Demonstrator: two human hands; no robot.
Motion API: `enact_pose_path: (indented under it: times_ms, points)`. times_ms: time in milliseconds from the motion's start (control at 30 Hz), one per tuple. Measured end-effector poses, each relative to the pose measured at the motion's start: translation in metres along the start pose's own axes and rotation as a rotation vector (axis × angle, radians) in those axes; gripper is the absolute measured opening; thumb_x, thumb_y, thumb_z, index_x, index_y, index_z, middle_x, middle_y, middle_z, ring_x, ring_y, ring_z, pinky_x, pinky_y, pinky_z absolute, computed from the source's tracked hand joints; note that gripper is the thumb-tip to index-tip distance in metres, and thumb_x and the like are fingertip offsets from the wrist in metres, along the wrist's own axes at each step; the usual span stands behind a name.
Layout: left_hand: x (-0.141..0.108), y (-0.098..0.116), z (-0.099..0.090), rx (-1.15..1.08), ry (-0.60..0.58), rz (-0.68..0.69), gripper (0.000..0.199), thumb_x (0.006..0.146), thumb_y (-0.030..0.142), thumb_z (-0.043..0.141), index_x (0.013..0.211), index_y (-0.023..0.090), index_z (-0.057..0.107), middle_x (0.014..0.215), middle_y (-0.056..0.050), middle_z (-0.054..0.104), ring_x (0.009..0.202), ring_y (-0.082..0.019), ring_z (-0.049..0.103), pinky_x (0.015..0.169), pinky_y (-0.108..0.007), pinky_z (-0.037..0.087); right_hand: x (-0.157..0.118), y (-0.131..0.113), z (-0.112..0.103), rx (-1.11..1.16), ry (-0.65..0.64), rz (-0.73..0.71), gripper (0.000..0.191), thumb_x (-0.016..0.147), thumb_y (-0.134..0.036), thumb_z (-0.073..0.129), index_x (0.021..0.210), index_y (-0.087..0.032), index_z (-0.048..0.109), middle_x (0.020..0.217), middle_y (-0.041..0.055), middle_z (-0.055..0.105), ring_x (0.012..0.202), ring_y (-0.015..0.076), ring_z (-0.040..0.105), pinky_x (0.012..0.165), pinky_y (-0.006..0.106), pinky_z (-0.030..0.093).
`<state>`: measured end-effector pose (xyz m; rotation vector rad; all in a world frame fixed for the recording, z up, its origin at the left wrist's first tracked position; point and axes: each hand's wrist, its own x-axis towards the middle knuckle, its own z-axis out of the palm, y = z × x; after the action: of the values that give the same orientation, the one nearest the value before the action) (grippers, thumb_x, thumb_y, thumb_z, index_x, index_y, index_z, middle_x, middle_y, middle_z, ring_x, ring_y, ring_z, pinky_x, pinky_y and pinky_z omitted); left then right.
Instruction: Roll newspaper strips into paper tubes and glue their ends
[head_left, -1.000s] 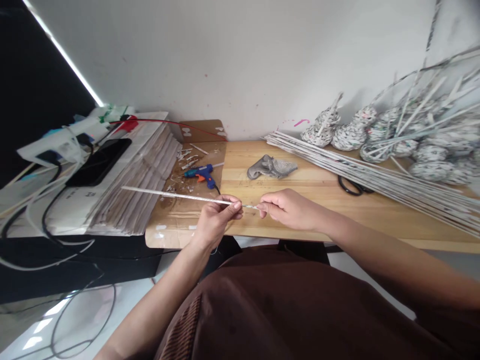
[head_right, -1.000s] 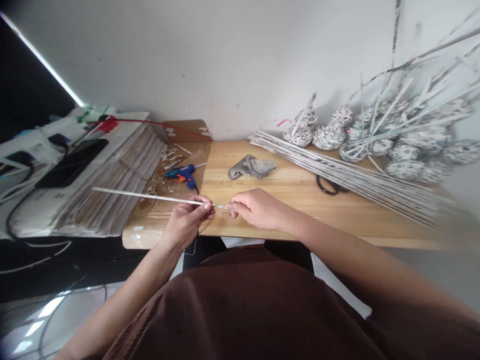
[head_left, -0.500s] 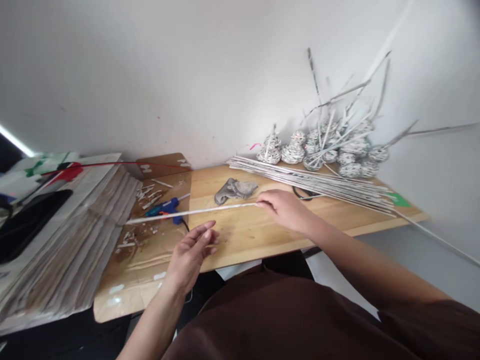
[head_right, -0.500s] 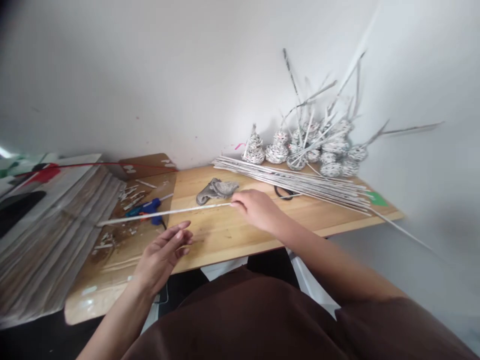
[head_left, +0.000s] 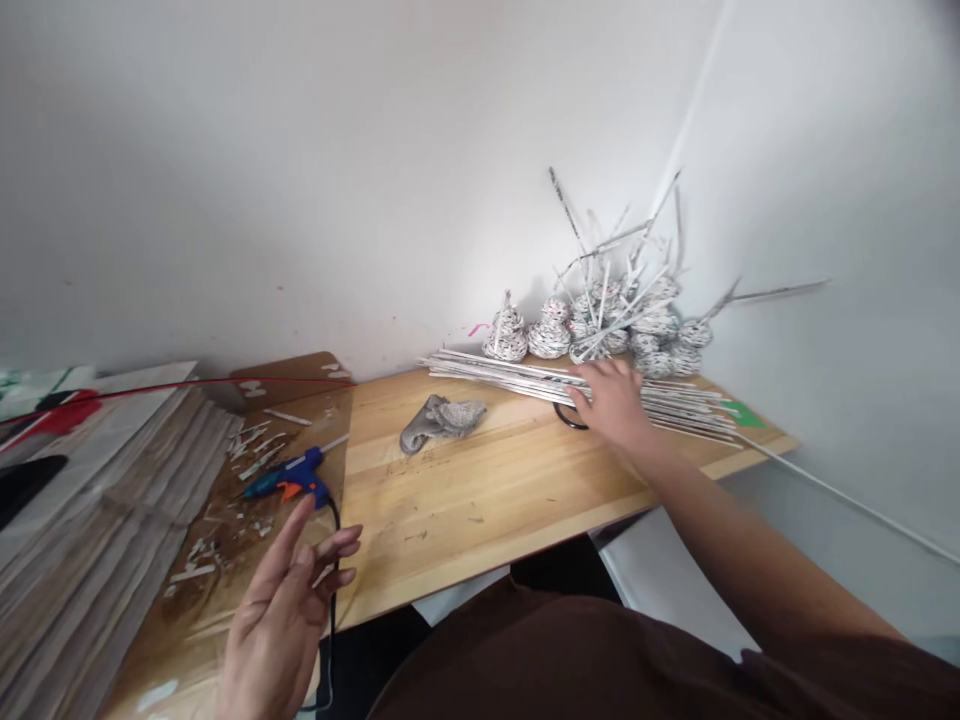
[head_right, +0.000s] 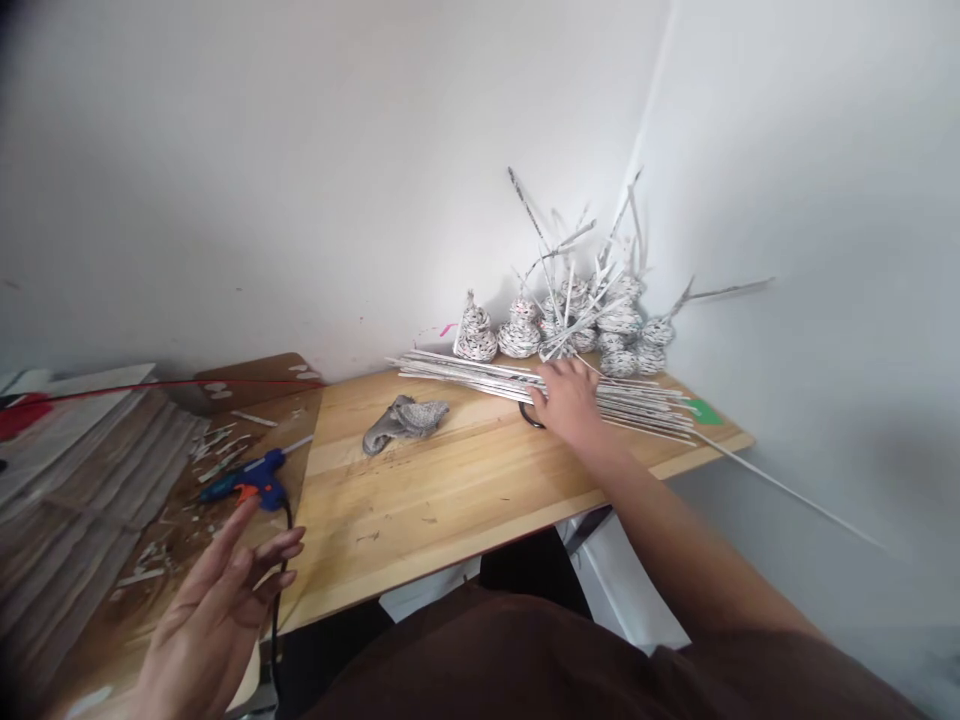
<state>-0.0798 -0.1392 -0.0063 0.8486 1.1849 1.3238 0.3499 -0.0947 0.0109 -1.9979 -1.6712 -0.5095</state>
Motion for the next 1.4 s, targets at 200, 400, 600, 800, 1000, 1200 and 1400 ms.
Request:
enact_pose_path:
  times_ms: [200,400,600,800,1000,1200,1400]
  points:
    - [-0.002,0.000,0.003,0.111,0.013,0.096,0.076,0.073,0.041,0.077,0.142,0.034,0.047,0.120,-0.006,0.070,0.113,-0.026,0.062,0.069,-0.024,0.057,-0.014,-0.014,0.018,0.202,0.048,-0.078,0.017,0.089,-0.026,0.055,0.095,-0.021,0.071,0.108,0.0086,0.070,0.107,0.0271,0.052,0.088,0.040,0.027]
    - [-0.003,-0.007,0.003,0.323,0.014,0.168,0.052,0.071,0.042,0.078,0.119,0.024,0.067,0.116,-0.008,0.071,0.108,-0.028,0.065,0.070,-0.028,0.059,-0.018,-0.015,0.023,0.273,0.011,-0.088,0.016,0.089,-0.023,0.055,0.090,-0.020,0.071,0.103,0.0089,0.072,0.103,0.0268,0.054,0.087,0.040,0.029]
    - [0.002,-0.020,-0.001,0.483,-0.022,0.171,0.038,0.076,0.047,0.073,0.104,0.022,0.073,0.102,-0.007,0.075,0.097,-0.024,0.069,0.078,-0.030,0.058,-0.019,-0.017,0.025,0.313,-0.035,-0.130,0.019,0.091,-0.027,0.054,0.083,-0.018,0.070,0.094,0.0082,0.072,0.095,0.0248,0.056,0.085,0.038,0.031]
    - [0.003,-0.022,0.004,0.673,-0.132,0.179,0.049,0.072,0.057,0.071,0.110,0.025,0.074,0.083,-0.004,0.074,0.089,-0.024,0.069,0.089,-0.032,0.053,-0.018,-0.020,0.024,0.336,-0.068,-0.080,0.031,0.092,-0.034,0.054,0.067,-0.018,0.062,0.074,0.0063,0.066,0.081,0.0214,0.055,0.077,0.035,0.032]
    - [-0.003,-0.023,0.017,0.658,-0.167,0.259,0.046,0.080,0.059,0.062,0.112,0.028,0.074,0.072,-0.001,0.068,0.077,-0.021,0.067,0.089,-0.032,0.052,-0.012,-0.007,0.030,0.464,0.045,0.081,0.028,0.093,-0.038,0.051,0.078,-0.019,0.064,0.080,0.0081,0.068,0.079,0.0215,0.060,0.076,0.033,0.041]
    - [0.003,-0.027,0.015,0.704,-0.152,0.268,0.049,0.081,0.055,0.062,0.123,0.031,0.067,0.098,-0.003,0.075,0.098,-0.025,0.069,0.095,-0.034,0.051,-0.012,0.000,0.036,0.478,0.080,0.102,0.019,0.090,-0.033,0.052,0.087,-0.020,0.066,0.092,0.0098,0.071,0.090,0.0236,0.063,0.084,0.036,0.046]
    - [0.005,-0.028,0.015,0.740,-0.210,0.282,0.039,0.078,0.042,0.071,0.115,0.028,0.072,0.104,-0.007,0.075,0.097,-0.026,0.070,0.092,-0.035,0.052,-0.012,-0.002,0.034,0.536,0.075,0.058,0.020,0.086,-0.035,0.053,0.082,-0.021,0.066,0.088,0.0123,0.072,0.087,0.0288,0.063,0.082,0.043,0.046]
